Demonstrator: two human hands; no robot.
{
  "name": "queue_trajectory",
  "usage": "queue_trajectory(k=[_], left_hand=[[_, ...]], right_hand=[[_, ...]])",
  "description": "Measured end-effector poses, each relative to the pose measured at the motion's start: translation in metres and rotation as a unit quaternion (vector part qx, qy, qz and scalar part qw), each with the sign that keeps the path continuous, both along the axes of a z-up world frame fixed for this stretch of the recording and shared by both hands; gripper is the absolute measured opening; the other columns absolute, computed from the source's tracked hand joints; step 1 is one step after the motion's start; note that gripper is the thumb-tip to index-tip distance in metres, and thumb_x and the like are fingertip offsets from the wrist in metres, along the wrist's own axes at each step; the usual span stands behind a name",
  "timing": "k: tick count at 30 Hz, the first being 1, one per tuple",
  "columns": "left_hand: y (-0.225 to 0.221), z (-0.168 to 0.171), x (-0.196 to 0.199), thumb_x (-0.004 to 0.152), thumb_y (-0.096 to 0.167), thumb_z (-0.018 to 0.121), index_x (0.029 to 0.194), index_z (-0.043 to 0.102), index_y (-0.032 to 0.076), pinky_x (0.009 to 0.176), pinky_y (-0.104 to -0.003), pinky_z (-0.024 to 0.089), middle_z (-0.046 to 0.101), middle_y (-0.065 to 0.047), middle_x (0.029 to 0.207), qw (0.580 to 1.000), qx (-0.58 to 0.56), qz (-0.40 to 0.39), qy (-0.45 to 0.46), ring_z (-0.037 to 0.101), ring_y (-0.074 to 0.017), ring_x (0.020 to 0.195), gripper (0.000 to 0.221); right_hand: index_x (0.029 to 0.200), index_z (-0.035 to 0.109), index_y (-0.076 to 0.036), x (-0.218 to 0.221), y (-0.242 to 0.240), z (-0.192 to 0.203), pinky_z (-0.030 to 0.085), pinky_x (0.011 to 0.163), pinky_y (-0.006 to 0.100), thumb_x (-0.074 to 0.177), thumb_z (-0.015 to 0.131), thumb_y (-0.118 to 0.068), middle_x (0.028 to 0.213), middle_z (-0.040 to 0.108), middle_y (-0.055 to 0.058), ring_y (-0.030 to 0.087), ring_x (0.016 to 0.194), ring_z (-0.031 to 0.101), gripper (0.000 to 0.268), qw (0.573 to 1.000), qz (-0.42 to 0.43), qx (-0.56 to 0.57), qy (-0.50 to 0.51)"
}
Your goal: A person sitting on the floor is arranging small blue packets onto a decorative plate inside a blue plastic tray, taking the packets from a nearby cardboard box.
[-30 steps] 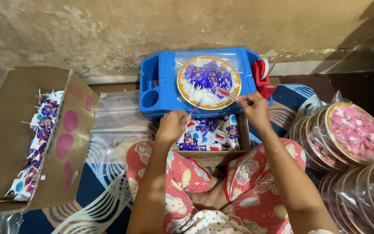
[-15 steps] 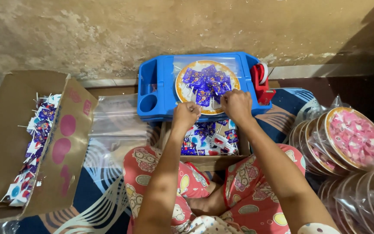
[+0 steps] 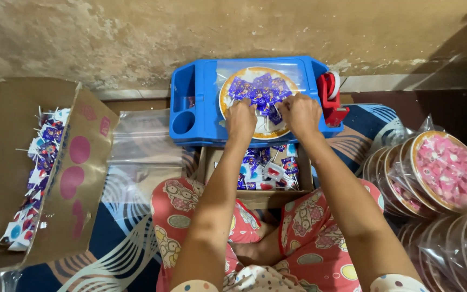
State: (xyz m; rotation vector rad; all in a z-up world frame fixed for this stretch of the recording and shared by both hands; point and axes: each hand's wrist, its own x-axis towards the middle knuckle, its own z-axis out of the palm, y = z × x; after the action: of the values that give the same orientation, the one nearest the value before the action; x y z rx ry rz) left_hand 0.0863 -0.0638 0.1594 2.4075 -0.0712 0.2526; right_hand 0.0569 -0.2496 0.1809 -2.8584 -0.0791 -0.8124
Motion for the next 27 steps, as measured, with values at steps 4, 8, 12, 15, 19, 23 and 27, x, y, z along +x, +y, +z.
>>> queue_trajectory(k=[4,8,12,15,19,23,27], left_hand=[[0.032,0.031,-0.075,0.098,0.023,0.066,0.106,0.075,0.010,0.082,-0.058,0.059,0.070,-0.014,0.092,0.995,-0.059,0.024,-0.081,0.073,-0.0430,0.092,0.017],[0.068,-0.013,-0.130,0.090,0.023,0.072,0.089,0.073,0.019,0.073,-0.043,0.059,0.069,-0.006,0.082,0.978,-0.119,0.117,-0.128,0.072,-0.0307,0.086,0.003],[0.092,-0.085,-0.129,0.089,0.036,0.065,0.089,0.073,0.025,0.085,-0.048,0.059,0.069,-0.003,0.085,0.993,0.020,0.068,0.092,0.070,-0.0306,0.097,0.014],[0.097,-0.134,-0.096,0.084,0.030,0.067,0.099,0.075,0.023,0.092,-0.051,0.057,0.072,-0.007,0.093,0.986,0.058,0.028,0.153,0.070,-0.0343,0.105,0.018],[0.092,-0.172,-0.070,0.089,0.023,0.066,0.108,0.074,0.013,0.097,-0.051,0.055,0.069,-0.016,0.113,0.970,0.087,0.029,0.225,0.065,-0.0384,0.118,0.023],[0.085,-0.217,-0.056,0.087,0.014,0.070,0.107,0.078,0.007,0.089,-0.055,0.058,0.075,-0.021,0.108,0.939,0.147,0.013,0.309,0.071,-0.0397,0.111,0.024],[0.074,-0.188,-0.063,0.090,0.009,0.064,0.109,0.079,0.007,0.092,-0.054,0.058,0.076,-0.019,0.114,0.920,0.220,-0.017,0.325,0.071,-0.0370,0.115,0.024]], right_hand=[[0.086,0.077,-0.021,-0.027,-0.018,-0.014,0.055,0.068,0.041,0.093,0.078,-0.038,0.073,0.064,0.003,0.030,0.076,0.069,0.019,0.993,0.069,0.091,-0.029],[0.068,0.067,-0.012,-0.082,-0.023,-0.039,0.053,0.067,0.038,0.086,0.078,-0.017,0.065,0.065,0.010,0.033,0.069,0.068,0.022,0.936,0.219,0.269,0.064],[0.104,0.079,-0.012,-0.090,-0.019,-0.073,0.055,0.089,0.059,0.089,0.067,-0.026,0.102,0.077,0.020,0.047,0.103,0.070,0.023,0.900,0.148,0.162,0.376],[0.101,0.082,-0.008,-0.074,0.002,-0.080,0.058,0.093,0.056,0.075,0.076,-0.022,0.103,0.079,0.020,0.044,0.106,0.073,0.030,0.884,0.046,0.023,0.464],[0.112,0.080,-0.022,-0.081,0.000,-0.089,0.056,0.097,0.052,0.072,0.084,-0.049,0.113,0.078,0.015,0.040,0.112,0.072,0.048,0.854,0.027,-0.012,0.520],[0.092,0.083,-0.021,-0.077,-0.014,-0.141,0.061,0.087,0.049,0.068,0.089,-0.045,0.100,0.080,0.013,0.039,0.100,0.076,0.035,0.865,0.009,-0.018,0.501],[0.091,0.084,-0.015,-0.076,-0.011,-0.131,0.061,0.082,0.051,0.064,0.090,-0.051,0.095,0.080,0.015,0.040,0.096,0.077,0.045,0.860,0.006,-0.029,0.509]])
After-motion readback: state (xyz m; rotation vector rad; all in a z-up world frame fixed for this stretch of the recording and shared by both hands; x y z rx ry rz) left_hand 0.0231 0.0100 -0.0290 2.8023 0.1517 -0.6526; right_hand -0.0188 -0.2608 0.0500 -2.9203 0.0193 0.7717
